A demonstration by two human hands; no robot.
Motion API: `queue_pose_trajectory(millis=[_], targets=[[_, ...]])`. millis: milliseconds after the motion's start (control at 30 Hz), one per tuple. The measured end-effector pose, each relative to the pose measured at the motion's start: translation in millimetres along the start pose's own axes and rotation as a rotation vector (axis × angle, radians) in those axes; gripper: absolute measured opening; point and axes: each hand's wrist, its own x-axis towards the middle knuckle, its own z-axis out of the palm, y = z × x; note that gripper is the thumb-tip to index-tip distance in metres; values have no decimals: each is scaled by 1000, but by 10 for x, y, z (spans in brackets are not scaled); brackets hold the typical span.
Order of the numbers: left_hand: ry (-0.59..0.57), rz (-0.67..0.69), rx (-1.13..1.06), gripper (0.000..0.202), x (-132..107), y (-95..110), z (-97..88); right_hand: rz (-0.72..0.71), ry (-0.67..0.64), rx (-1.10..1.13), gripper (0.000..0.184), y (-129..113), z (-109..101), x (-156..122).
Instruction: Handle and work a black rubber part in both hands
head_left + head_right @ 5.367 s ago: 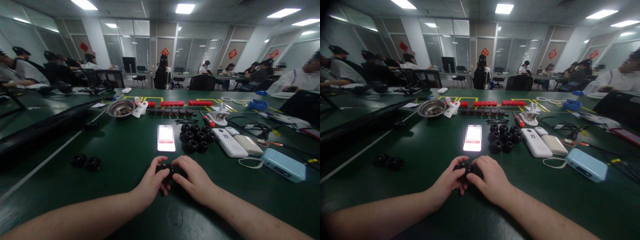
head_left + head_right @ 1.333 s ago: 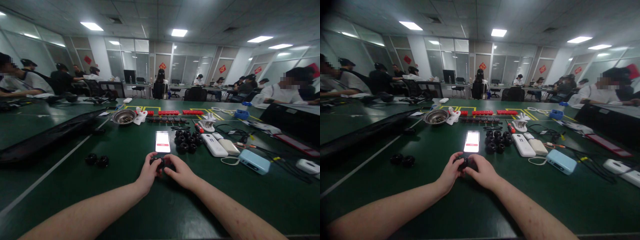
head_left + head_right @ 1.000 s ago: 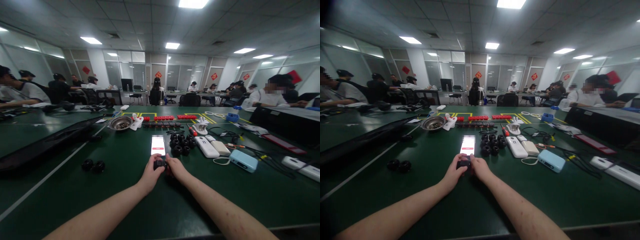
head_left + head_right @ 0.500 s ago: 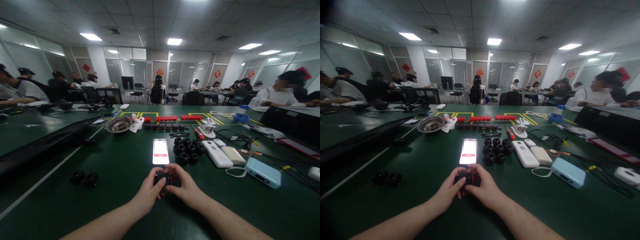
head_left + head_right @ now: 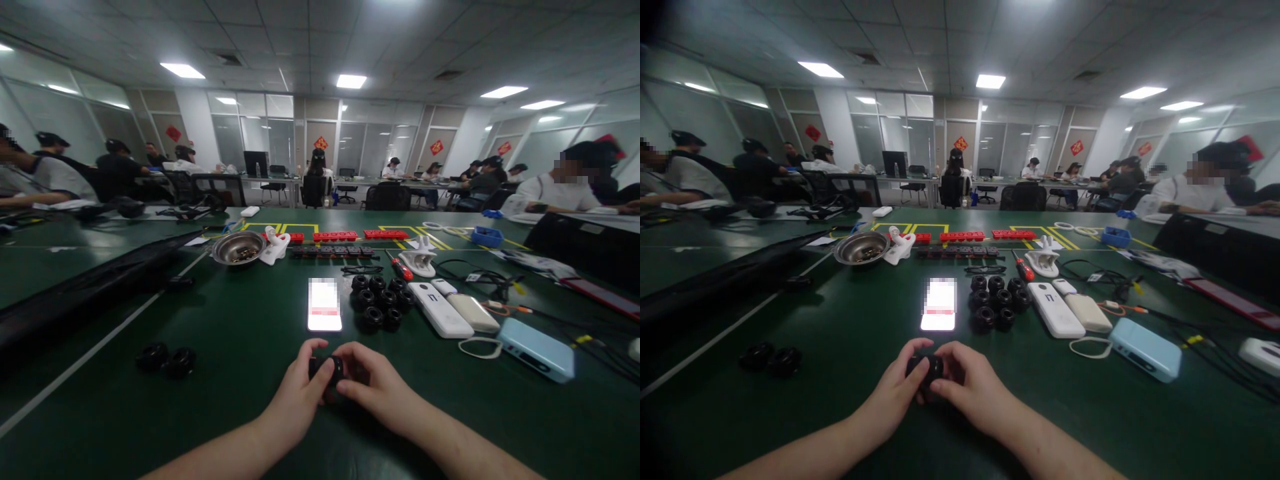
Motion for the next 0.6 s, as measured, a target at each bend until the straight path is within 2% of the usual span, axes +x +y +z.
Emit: queue_pose_trajectory(millis=[100,200,233,333,400,500,600], targets=[[-14,10,-64,35,35,-23,8,-58,21,-91,33,-51,-12,-23],[45,-16,-89,34,45,-38,9,-7,52,-137,17,-47,-31,-15],[57,-22,-91,34,42,-39,10,23,39,-152,18,-40,-37,-8],[29,4,-115,38,27,-32,17,84,-44,-206,35,-18,-44,11],[11,26,-123,43,18,-23,23,72,-44,-235,28,-17,-41,15],[24,-3,-133,40,16,-4,26,12,-9,-206,6,-45,-36,0],[-5,-43,-140,34,25,22,18,-29,-27,-185,21,-83,-34,-31]])
